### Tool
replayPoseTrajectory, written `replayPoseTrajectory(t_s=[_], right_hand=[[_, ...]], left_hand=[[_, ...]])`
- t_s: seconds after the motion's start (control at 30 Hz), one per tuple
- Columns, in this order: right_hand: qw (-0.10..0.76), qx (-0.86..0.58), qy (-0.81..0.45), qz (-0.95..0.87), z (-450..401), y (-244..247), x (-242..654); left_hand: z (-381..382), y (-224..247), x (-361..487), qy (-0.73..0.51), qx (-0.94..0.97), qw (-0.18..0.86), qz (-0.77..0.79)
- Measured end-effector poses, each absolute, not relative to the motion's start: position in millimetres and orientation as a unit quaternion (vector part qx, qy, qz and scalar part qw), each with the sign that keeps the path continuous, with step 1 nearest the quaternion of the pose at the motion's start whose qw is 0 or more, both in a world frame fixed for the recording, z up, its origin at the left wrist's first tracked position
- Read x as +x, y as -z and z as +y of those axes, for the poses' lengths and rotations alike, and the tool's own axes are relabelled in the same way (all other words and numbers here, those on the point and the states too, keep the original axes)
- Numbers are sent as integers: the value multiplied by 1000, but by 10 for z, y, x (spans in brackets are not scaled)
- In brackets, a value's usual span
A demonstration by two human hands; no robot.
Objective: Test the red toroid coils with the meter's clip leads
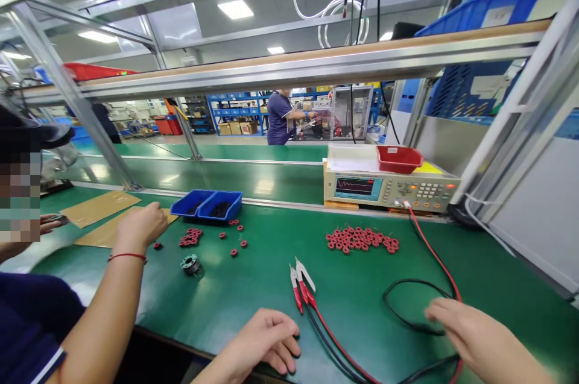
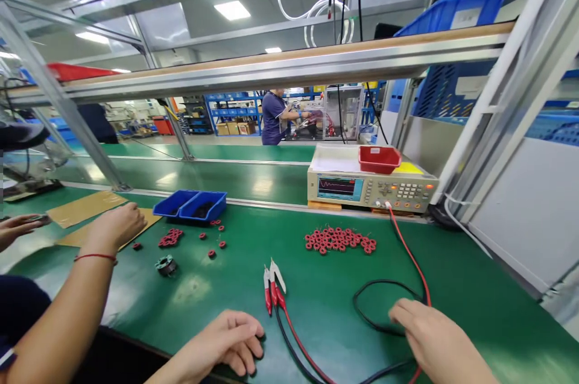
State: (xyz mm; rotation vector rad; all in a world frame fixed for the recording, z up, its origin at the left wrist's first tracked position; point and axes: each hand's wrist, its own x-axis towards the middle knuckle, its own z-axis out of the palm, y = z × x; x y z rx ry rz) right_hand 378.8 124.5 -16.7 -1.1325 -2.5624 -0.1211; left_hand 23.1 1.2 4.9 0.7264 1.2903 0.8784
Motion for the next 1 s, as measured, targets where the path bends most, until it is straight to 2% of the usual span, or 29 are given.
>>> replayPoseTrajectory(t_s=[0.07,0.17,0.3,0.4,0.6,0.73,0.87,1.0], right_hand=[[164,-398,-74,-900,1198,68,3396],[184,-392,-184,-882,1108,-104,2659],[161,-419,-223,-866,1036,-220,1895],[146,-433,-249,-854,1020,-178,1660],[188,-447,-358,-798,1118,8,1648],[228,-425,-487,-728,1282,26,1780],[299,-380,-600,-638,1476,-179,2176],[403,-306,-710,-490,1537,-544,2830]], left_hand=[[34,-28,176,-386,380,574,614],[81,10,159,-399,469,438,655],[143,48,207,-422,542,308,658],[197,98,227,-447,524,297,661],[260,185,209,-438,530,280,670],[255,178,229,-422,551,255,673],[272,127,272,-371,582,214,692],[415,37,392,-239,585,151,760]])
